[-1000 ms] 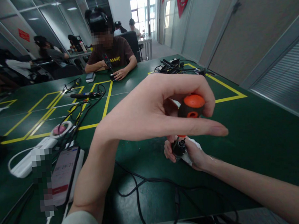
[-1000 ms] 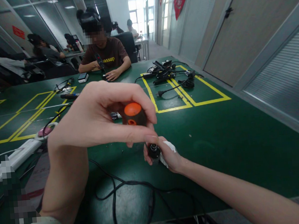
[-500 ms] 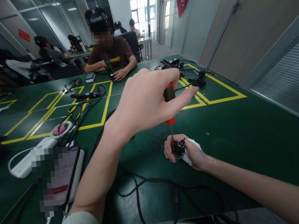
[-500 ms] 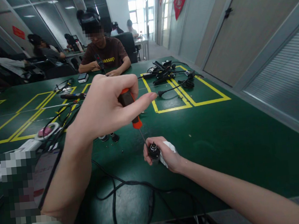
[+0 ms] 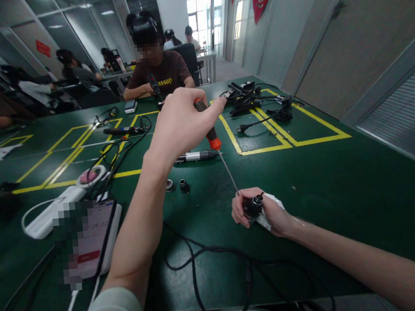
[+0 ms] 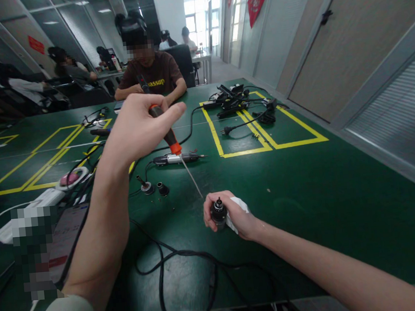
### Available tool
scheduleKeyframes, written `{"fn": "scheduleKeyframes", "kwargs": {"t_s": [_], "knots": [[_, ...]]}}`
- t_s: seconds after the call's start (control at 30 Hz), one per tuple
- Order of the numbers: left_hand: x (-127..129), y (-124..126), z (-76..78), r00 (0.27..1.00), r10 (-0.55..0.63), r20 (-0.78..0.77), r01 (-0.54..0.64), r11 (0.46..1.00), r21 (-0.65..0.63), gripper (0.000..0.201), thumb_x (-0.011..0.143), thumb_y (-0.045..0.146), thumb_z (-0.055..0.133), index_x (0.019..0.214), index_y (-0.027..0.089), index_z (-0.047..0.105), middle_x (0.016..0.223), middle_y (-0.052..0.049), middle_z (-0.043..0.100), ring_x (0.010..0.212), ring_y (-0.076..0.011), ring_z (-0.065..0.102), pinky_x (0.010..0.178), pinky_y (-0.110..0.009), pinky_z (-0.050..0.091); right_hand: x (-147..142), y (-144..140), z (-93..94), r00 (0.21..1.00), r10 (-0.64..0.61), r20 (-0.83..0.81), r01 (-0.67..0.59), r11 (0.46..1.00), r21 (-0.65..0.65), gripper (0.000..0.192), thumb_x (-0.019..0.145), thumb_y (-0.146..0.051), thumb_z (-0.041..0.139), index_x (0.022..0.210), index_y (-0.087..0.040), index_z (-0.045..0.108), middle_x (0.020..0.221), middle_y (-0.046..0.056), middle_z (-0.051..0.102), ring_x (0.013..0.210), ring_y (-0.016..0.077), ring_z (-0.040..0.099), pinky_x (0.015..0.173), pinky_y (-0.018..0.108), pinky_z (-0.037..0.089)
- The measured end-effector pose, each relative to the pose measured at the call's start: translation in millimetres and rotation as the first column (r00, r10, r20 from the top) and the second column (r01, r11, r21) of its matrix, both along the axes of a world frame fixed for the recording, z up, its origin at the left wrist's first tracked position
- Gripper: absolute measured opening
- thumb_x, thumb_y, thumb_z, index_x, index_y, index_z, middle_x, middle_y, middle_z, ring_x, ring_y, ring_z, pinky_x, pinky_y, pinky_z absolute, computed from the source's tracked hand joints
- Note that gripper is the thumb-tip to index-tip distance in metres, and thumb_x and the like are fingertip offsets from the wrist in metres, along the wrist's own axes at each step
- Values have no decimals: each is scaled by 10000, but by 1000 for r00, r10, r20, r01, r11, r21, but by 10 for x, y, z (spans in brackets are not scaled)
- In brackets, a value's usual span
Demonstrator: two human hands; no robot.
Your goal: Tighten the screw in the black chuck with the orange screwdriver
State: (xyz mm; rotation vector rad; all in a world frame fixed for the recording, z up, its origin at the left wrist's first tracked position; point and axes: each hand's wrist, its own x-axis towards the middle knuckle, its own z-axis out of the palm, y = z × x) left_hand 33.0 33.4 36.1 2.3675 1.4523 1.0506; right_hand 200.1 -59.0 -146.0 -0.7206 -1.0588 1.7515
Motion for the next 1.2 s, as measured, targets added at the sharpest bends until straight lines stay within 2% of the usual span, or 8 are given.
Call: {"fn": "scheduleKeyframes", "kwargs": {"t_s": [0.17,0.4,0.5,0.7,0.77,0.87,0.93,1.2], "knots": [[45,177,-178,854,-196,-482,34,945,-325,365,959,448,490,789,171,657,710,-14,595,662,-129,474,660,-298,325,104,81,117,985,25,-171,-51,988,-148,455,993,-369,596,587,-171,653,467,-11,533,427,132,434,584,306,437],[470,199,-675,587,-558,-587,20,735,-678,423,1004,426,646,1332,159,622,1335,-111,655,1178,-222,670,1010,-450,607,344,200,349,944,-2,-329,-103,948,-303,523,1063,-314,458,580,-169,598,468,-41,425,420,106,330,568,246,462],[565,111,-746,539,-587,-604,-18,709,-705,442,1002,427,652,1351,160,608,1350,-111,646,1191,-224,666,1016,-458,608,338,197,329,942,-25,-336,-96,936,-339,569,1087,-309,387,593,-155,622,475,-24,452,424,110,354,552,241,462],[346,-91,-387,649,-378,-660,54,888,-457,403,1008,352,576,1327,131,685,1274,-190,727,1184,-322,706,1013,-462,548,258,159,268,938,-10,-346,-119,929,-351,581,1089,-345,394,593,-153,628,470,-18,473,426,111,384,578,269,472],[224,-130,-235,707,-418,-570,192,889,-415,366,1009,393,582,1322,240,695,1076,-56,797,986,-192,747,887,-297,545,242,124,293,934,9,-358,-141,928,-346,572,1076,-366,425,589,-151,631,468,-24,466,420,104,383,571,269,452],[122,-175,-160,769,-599,-222,560,799,-216,150,932,256,672,965,161,784,780,4,760,691,-80,667,704,-188,466,215,49,369,922,32,-385,-178,919,-351,561,1063,-352,427,584,-147,637,467,-30,447,420,98,378,560,257,422],[118,-211,-226,710,-678,-189,649,734,-199,125,922,205,664,921,169,784,778,21,751,655,-61,630,669,-183,430,193,-4,412,919,37,-392,-187,917,-351,548,1056,-349,439,579,-154,624,464,-39,423,419,99,364,554,258,410],[-67,-523,-814,762,-634,-135,592,765,-253,157,976,185,602,986,155,756,938,-23,769,805,-101,684,731,-204,471,71,-110,272,922,45,-384,-252,822,-510,514,1020,-386,487,599,-140,650,482,-19,485,426,103,381,599,279,467]]}}
